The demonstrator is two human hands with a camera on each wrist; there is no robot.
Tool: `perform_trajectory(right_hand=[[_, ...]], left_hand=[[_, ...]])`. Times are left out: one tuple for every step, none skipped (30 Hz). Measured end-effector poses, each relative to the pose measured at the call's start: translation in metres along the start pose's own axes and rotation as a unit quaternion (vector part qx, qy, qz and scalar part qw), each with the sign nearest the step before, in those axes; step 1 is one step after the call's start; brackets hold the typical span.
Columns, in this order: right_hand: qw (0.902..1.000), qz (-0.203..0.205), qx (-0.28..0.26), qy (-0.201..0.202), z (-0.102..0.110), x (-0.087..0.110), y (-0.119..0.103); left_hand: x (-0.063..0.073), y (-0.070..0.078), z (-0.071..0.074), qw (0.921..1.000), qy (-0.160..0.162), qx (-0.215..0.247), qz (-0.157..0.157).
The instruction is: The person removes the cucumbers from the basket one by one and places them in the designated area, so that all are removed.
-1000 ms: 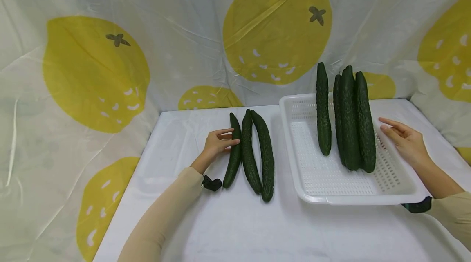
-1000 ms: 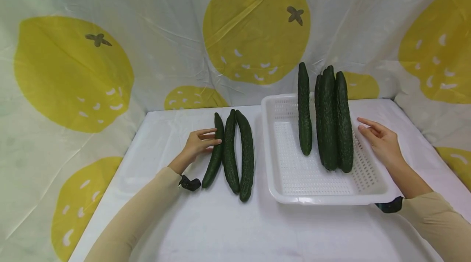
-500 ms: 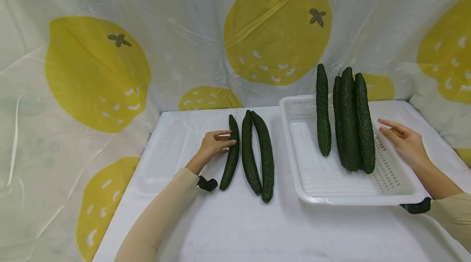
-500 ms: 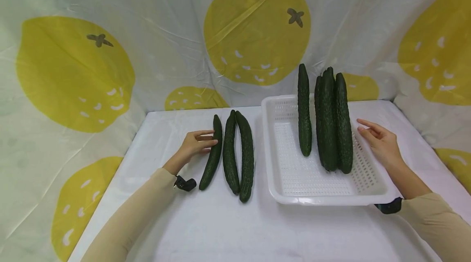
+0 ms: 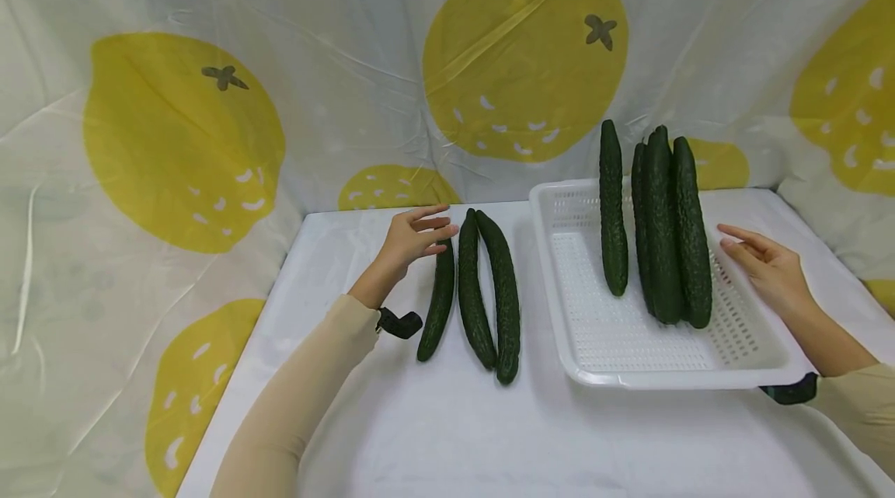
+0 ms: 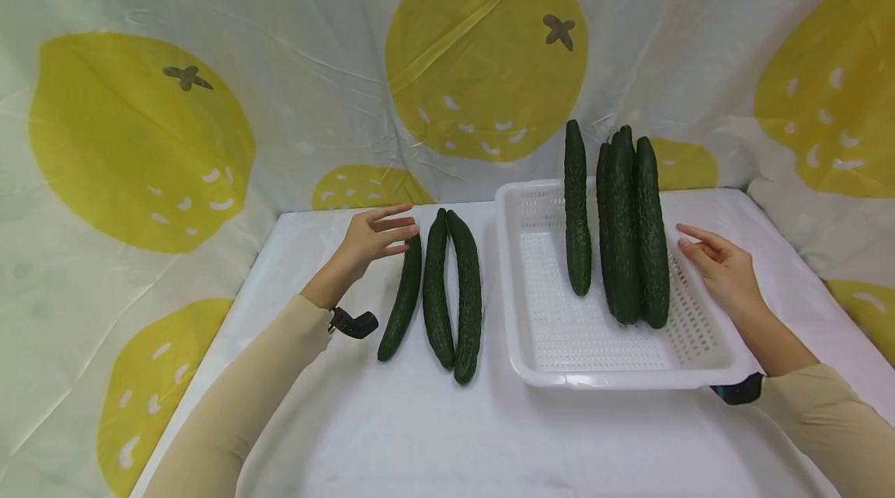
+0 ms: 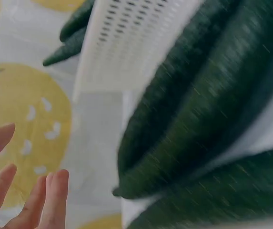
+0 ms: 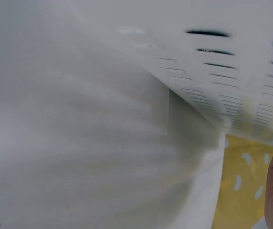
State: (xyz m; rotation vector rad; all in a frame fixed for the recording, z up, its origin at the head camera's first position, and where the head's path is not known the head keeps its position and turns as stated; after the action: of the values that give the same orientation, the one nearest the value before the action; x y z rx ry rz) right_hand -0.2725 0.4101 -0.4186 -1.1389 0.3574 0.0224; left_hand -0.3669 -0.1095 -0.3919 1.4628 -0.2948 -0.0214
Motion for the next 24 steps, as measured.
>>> perform_trajectory(right_hand=[[1.0000, 0.002, 0.000, 0.001, 0.000, 0.000, 0.000], [1.0000, 0.002, 0.001, 0.001, 0.001, 0.000, -0.001], [1.0000, 0.004, 0.001, 0.002, 0.001, -0.001, -0.001], [1.0000, 0.001, -0.002, 0.001, 0.001, -0.001, 0.000], [1.0000, -0.004, -0.004, 0.000, 0.000, 0.000, 0.000], [1.0000, -0.008, -0.005, -0.001, 0.000, 0.000, 0.001], [0.9999, -0.013, -0.006, -0.003, -0.001, 0.000, 0.001], [0.9998, -0.019, -0.006, -0.005, -0.001, 0.000, 0.002], [0.9997, -0.023, -0.007, -0.007, -0.002, 0.001, 0.003], [0.9996, -0.027, -0.008, -0.008, -0.002, 0.001, 0.004], [0.9996, -0.027, -0.006, -0.008, -0.002, 0.001, 0.004], [0.9996, -0.026, -0.005, -0.008, -0.002, 0.001, 0.004], [0.9997, -0.025, -0.004, -0.008, -0.002, 0.001, 0.004], [0.9997, -0.023, -0.005, -0.008, -0.002, 0.001, 0.004], [0.9998, -0.020, -0.006, -0.007, -0.001, 0.001, 0.004], [0.9998, -0.018, -0.007, -0.007, -0.001, 0.001, 0.004], [0.9998, -0.015, -0.007, -0.006, -0.001, 0.001, 0.003], [0.9999, -0.013, -0.008, -0.005, -0.001, 0.001, 0.003], [0.9999, -0.012, -0.010, -0.005, -0.001, 0.000, 0.003], [0.9999, -0.011, -0.012, -0.005, -0.001, 0.000, 0.003], [0.9999, -0.009, -0.010, -0.003, -0.001, 0.000, 0.003], [0.9999, -0.009, -0.009, -0.003, -0.001, 0.000, 0.003], [0.9999, -0.009, -0.007, -0.002, -0.001, 0.000, 0.003], [0.9999, -0.010, -0.006, -0.003, -0.001, -0.001, 0.003]], left_hand=[[0.000, 0.006, -0.005, 0.9999, -0.008, 0.008, -0.006], [0.001, 0.013, -0.011, 0.9997, -0.017, 0.014, -0.011], [0.002, 0.019, -0.017, 0.9993, -0.026, 0.019, -0.016], [0.002, 0.025, -0.023, 0.9988, -0.036, 0.026, -0.020], [0.003, 0.030, -0.029, 0.9983, -0.044, 0.030, -0.024], [0.004, 0.035, -0.035, 0.9977, -0.053, 0.032, -0.029], [0.005, 0.040, -0.042, 0.9969, -0.062, 0.033, -0.034], [0.005, 0.044, -0.048, 0.9962, -0.071, 0.034, -0.037], [0.006, 0.048, -0.054, 0.9955, -0.079, 0.034, -0.041], [0.006, 0.051, -0.060, 0.9948, -0.085, 0.032, -0.045], [0.007, 0.054, -0.066, 0.9940, -0.093, 0.030, -0.049], [0.007, 0.057, -0.072, 0.9932, -0.100, 0.028, -0.052], [0.007, 0.059, -0.078, 0.9926, -0.106, 0.025, -0.055], [0.006, 0.062, -0.084, 0.9920, -0.111, 0.025, -0.055], [0.005, 0.064, -0.090, 0.9912, -0.117, 0.024, -0.056], [0.004, 0.066, -0.097, 0.9904, -0.124, 0.024, -0.057], [0.003, 0.068, -0.103, 0.9894, -0.131, 0.023, -0.057], [0.001, 0.070, -0.110, 0.9886, -0.137, 0.023, -0.056], [0.000, 0.072, -0.116, 0.9881, -0.142, 0.023, -0.055], [-0.002, 0.073, -0.122, 0.9875, -0.146, 0.022, -0.054], [-0.003, 0.075, -0.128, 0.9869, -0.150, 0.023, -0.053], [-0.005, 0.077, -0.134, 0.9867, -0.152, 0.024, -0.051], [-0.006, 0.078, -0.139, 0.9866, -0.154, 0.026, -0.047], [-0.008, 0.079, -0.144, 0.9865, -0.155, 0.028, -0.044]])
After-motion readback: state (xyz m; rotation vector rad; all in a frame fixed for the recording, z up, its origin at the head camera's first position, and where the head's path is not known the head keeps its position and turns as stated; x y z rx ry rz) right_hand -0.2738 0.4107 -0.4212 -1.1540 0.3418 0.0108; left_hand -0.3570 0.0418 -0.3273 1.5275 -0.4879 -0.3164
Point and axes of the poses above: each hand's wrist, its own x-axis away from the middle knuckle, its own z-axis out of the back of the hand, y = z × x, the point moved 9 cm from there along -x, towards the middle knuckle, and after that the axes turned 5 degrees about z, right-handed, at the moved point
